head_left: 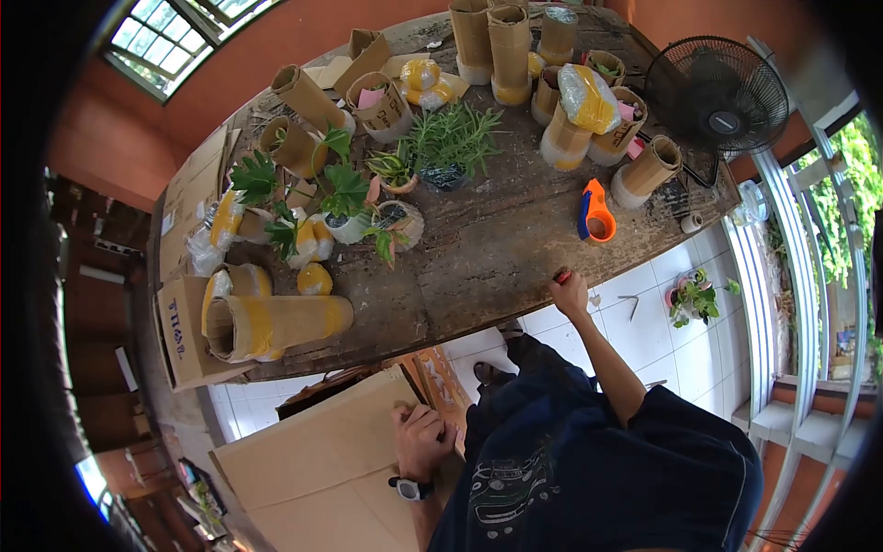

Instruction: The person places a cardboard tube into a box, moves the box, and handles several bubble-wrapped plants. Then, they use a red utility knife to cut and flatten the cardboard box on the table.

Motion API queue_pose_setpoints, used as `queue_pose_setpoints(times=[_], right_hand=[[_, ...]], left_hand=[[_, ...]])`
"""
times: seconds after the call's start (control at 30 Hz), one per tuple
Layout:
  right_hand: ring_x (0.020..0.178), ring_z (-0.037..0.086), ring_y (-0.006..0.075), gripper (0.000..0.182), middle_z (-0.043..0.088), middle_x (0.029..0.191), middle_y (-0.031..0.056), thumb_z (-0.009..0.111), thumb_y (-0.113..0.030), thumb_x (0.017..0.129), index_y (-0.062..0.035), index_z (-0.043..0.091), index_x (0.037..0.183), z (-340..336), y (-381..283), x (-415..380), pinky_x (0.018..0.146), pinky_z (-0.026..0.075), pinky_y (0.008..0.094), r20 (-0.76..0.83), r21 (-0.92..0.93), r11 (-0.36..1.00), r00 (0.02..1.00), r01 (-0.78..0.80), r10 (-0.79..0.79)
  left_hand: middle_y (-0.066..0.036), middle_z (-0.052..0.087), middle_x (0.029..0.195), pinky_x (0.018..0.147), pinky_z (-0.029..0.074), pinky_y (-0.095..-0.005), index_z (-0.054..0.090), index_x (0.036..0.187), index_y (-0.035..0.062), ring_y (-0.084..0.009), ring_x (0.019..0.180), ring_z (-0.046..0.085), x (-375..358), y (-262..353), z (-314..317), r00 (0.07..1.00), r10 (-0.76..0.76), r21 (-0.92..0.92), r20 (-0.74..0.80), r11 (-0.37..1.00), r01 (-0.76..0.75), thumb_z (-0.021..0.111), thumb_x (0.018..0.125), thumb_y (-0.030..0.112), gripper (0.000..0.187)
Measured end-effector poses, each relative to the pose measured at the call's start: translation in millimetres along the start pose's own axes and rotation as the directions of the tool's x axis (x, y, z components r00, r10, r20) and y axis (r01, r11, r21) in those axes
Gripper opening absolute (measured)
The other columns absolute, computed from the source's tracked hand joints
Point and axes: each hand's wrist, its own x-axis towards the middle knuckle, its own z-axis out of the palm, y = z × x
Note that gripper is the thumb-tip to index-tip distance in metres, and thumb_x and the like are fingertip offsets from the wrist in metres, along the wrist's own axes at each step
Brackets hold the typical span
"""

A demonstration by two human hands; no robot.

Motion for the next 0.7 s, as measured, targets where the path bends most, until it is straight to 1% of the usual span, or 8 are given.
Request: queue_pose_setpoints(times=[0.03, 0.13, 0.23, 0.33, 0.43, 0.53, 0.6, 0.7], right_hand=[[0.09, 0.064, 0.0488, 0.037, 0.066, 0.088, 0.0309, 0.07, -0.028, 0.074, 0.0064, 0.064, 0.088, -5.1, -6.3, -2.6, 0.079, 0.05, 0.0531, -0.002, 0.005, 1.0, 1.0, -0.019, 0.019], [0.091, 0.065, 0.0487, 0.037, 0.067, 0.09, 0.0307, 0.068, -0.03, 0.076, 0.0052, 0.067, 0.089, -4.6, -4.9, 0.2, 0.081, 0.051, 0.054, 0.017, -0.015, 0.998, 0.998, -0.057, 0.057], [0.093, 0.063, 0.0511, 0.047, 0.064, 0.09, 0.0351, 0.071, -0.031, 0.074, 0.0122, 0.061, 0.088, -4.0, -4.5, 1.2, 0.08, 0.049, 0.054, 0.029, 0.033, 0.997, 0.997, -0.067, 0.066], [0.09, 0.063, 0.0503, 0.044, 0.064, 0.085, 0.0346, 0.071, -0.031, 0.074, 0.0108, 0.062, 0.083, 3.0, 1.5, 0.2, 0.077, 0.05, 0.0538, -0.037, 0.03, 0.999, 0.999, -0.038, 0.039], [0.093, 0.064, 0.0485, 0.041, 0.066, 0.092, 0.0312, 0.069, -0.034, 0.077, 0.0061, 0.067, 0.089, 10.0, 11.7, 6.2, 0.081, 0.051, 0.0537, 0.046, -0.033, 0.998, 0.998, -0.046, 0.047], [0.093, 0.064, 0.0484, 0.042, 0.067, 0.092, 0.0311, 0.07, -0.034, 0.077, 0.0065, 0.067, 0.087, 8.6, 11.6, 6.1, 0.081, 0.051, 0.0537, 0.087, -0.014, 0.998, 0.995, -0.055, 0.056], [0.093, 0.064, 0.0483, 0.041, 0.067, 0.092, 0.031, 0.07, -0.033, 0.077, 0.0065, 0.067, 0.086, 6.7, 8.7, 3.7, 0.081, 0.051, 0.0536, 0.071, -0.009, 0.998, 0.996, -0.054, 0.055], [0.092, 0.065, 0.0481, 0.039, 0.067, 0.092, 0.0308, 0.069, -0.032, 0.077, 0.0061, 0.067, 0.086, 4.5, 6.2, 2.2, 0.08, 0.051, 0.0534, 0.063, -0.011, 0.998, 0.996, -0.056, 0.057]], left_hand=[[-0.001, 0.058, 0.064, 0.078, 0.036, -0.0388, 0.058, 0.058, 0.009, -0.0179, 0.073, 0.058, 0.1, 0.5, 0.1, 1.0, 0.0, -0.006, -0.006, 1.0, 0.0, 0.074, 0.068, 0.01, 0.02], [-0.001, 0.058, 0.064, 0.078, 0.036, -0.0388, 0.058, 0.057, 0.009, -0.0178, 0.072, 0.058, 0.3, 1.3, 0.4, 1.0, -0.005, -0.018, -0.022, 1.0, 0.004, 0.073, 0.068, 0.01, 0.019], [0.0, 0.058, 0.064, 0.077, 0.036, -0.0388, 0.058, 0.057, 0.009, -0.0176, 0.072, 0.058, 0.1, 0.8, 0.9, 1.0, -0.006, -0.02, -0.027, 1.0, 0.006, 0.073, 0.068, 0.009, 0.019], [0.0, 0.058, 0.063, 0.077, 0.036, -0.0387, 0.058, 0.057, 0.0092, -0.0176, 0.072, 0.058, 0.1, 0.1, 1.1, 1.0, 0.007, -0.014, -0.027, 1.0, -0.008, 0.073, 0.068, 0.009, 0.019], [0.0, 0.058, 0.064, 0.077, 0.036, -0.0387, 0.058, 0.057, 0.0092, -0.0176, 0.072, 0.058, -0.6, -1.2, 1.7, 0.999, 0.016, -0.011, -0.028, 1.0, -0.017, 0.072, 0.068, 0.009, 0.019], [-0.001, 0.057, 0.063, 0.077, 0.036, -0.0388, 0.056, 0.056, 0.0086, -0.0185, 0.071, 0.058, -1.4, -1.5, 2.5, 0.999, 0.018, -0.018, -0.035, 1.0, -0.019, 0.073, 0.068, 0.007, 0.02], [-0.002, 0.054, 0.061, 0.076, 0.036, -0.0388, 0.052, 0.055, 0.0078, -0.02, 0.07, 0.057, -0.1, 0.6, 1.9, 0.999, 0.015, -0.035, -0.053, 0.999, -0.017, 0.073, 0.068, 0.005, 0.025], [-0.002, 0.054, 0.061, 0.076, 0.036, -0.0386, 0.052, 0.055, 0.0077, -0.0199, 0.07, 0.057, -0.3, -0.4, 3.3, 0.998, 0.022, -0.034, -0.061, 0.999, -0.024, 0.073, 0.068, 0.005, 0.025]])
